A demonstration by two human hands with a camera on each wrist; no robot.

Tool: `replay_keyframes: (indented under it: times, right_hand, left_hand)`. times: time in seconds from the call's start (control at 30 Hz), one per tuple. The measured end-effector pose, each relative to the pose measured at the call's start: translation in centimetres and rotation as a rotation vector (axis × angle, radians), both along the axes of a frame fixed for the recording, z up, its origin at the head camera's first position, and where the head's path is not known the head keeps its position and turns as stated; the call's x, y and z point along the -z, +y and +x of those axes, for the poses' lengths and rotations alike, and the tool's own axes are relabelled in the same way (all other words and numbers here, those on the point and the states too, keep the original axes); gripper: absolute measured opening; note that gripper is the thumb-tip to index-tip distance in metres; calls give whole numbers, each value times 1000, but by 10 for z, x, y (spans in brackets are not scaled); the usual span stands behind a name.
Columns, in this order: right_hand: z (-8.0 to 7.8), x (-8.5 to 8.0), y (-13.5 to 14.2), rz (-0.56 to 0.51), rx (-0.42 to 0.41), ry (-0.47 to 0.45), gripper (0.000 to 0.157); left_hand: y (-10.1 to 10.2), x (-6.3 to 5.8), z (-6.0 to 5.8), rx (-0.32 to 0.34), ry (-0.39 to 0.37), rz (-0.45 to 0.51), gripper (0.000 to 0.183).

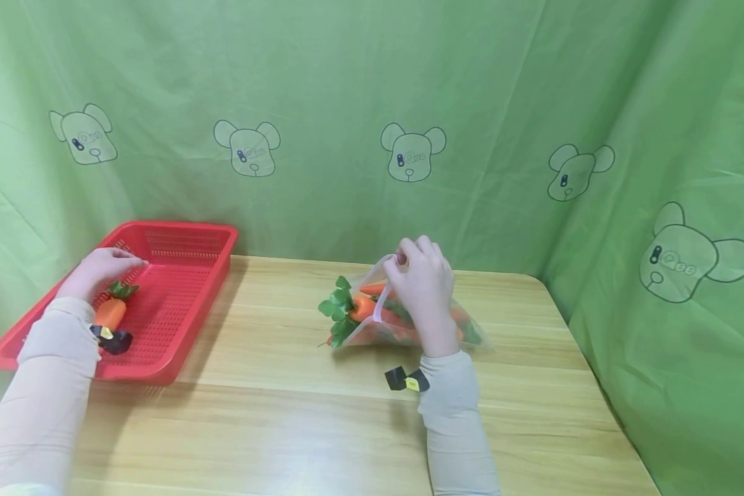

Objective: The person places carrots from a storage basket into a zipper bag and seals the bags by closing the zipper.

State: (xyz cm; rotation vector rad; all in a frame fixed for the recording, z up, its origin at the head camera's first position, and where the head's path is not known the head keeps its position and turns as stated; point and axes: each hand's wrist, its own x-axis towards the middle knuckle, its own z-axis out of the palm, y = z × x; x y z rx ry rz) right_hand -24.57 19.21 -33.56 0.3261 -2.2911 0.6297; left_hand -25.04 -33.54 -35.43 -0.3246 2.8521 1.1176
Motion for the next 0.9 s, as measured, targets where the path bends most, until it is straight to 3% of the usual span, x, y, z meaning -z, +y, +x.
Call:
replay_keyframes:
  times: [0.37,0.53,0.6,0.77,0.87,0.9]
  right_hand:
    - [-1,0,0,-22,-28,-22,8]
    - [0,-1,0,-19,-28,-36,8]
    - [0,-1,0,-17,-29,-44,8]
    - [1,-2,0,-12,-24,-65,7]
    - [1,-2,0,-11,-24,-67,7]
    - [1,-2,0,-12,-26,-68,7]
  left_hand:
    - [-10,8,5,-1,-37,-5,32]
    - [-10,14,7,-73,-98,54,34]
    - [-11,15,7,-87,-117,26,34]
    - [-14,18,2,-26,-150,-48,23]
    - [-17,21,-1,-1,-205,-1,20]
    - [-17,23,-1,-18,-239,56,19]
